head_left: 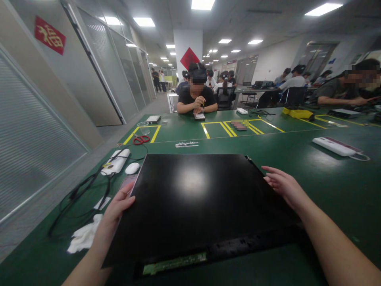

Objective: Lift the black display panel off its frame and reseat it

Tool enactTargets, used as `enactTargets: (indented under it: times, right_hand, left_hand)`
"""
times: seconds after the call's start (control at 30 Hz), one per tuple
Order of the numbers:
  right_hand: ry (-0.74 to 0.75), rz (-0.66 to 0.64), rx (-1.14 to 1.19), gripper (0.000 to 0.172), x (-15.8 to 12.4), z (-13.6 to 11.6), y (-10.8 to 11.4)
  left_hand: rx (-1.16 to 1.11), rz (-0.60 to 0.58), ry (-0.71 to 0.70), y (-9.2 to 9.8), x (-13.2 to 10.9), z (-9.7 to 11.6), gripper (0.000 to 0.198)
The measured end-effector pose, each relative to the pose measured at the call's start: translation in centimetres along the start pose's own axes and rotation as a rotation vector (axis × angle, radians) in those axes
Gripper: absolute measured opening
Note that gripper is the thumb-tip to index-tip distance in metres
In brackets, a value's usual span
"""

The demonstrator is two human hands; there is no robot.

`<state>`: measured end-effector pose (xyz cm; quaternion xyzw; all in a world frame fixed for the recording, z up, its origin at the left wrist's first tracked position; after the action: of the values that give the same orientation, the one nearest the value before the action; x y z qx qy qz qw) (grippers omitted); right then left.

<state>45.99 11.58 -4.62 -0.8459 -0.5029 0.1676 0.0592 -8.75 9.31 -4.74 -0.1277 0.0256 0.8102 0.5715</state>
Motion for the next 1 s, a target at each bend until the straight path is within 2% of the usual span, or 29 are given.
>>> enactTargets:
  times: [0.17,0.27,0.4,0.53,0.67,0.73,0.87,1.0]
  right_hand:
    - [-0.043,-0.015,-0.102,0.054,-0.5,0.1,-0.9]
    - [-0.053,-0.006,-0.139,0.052,-0.7,0.0,-1.1]
    - [-0.059,0.015,-0.196,0.061,-1.1,-0.3,-1.3]
    - [-0.01,0.022,-0.233,0.073,-0.9,-0.5,-1.1]
    - [0.075,0.033,-0.262,0.077,-0.1,-0.6,-0.3]
    - [0.098,0.03,-0.245,0.079,-0.1,-0.8,-0.2]
    - [0.087,0.038,-0.29,0.084,-0.6,-1.2,-0.3]
    - [0.114,0.018,-0.417,0.082,-1.0,-1.7,-0.7]
  left_hand:
    - [0.006,-0.027,-0.016,0.9,1.1,0.4,0.073]
    - [0.045,-0.054,0.052,1.0,1.3,-0.1,0.071]
    - [0.011,-0.018,-0.041,0.7,0.7,0.7,0.062]
    - [0.036,-0.045,0.001,0.5,0.6,0.8,0.063]
    - [0.039,-0.054,0.068,1.4,1.6,0.8,0.075]
    - [0.037,-0.049,0.077,1.6,1.9,0.7,0.075]
    - [-0.005,-0.053,0.031,0.6,1.0,0.6,0.069]
    - [-0.062,0.021,-0.035,-0.6,-0.6,0.5,0.062]
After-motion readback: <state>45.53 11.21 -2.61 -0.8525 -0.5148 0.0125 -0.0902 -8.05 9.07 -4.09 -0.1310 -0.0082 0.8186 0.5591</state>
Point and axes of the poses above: each hand's wrist, its own x-axis towards the middle knuckle, its own y-axis out of the back of the hand, z = x × y, the point moved 8 cm from there along x, towards the middle knuckle, and after that the axes turned 9 degrees about x, right-handed, at the moved point
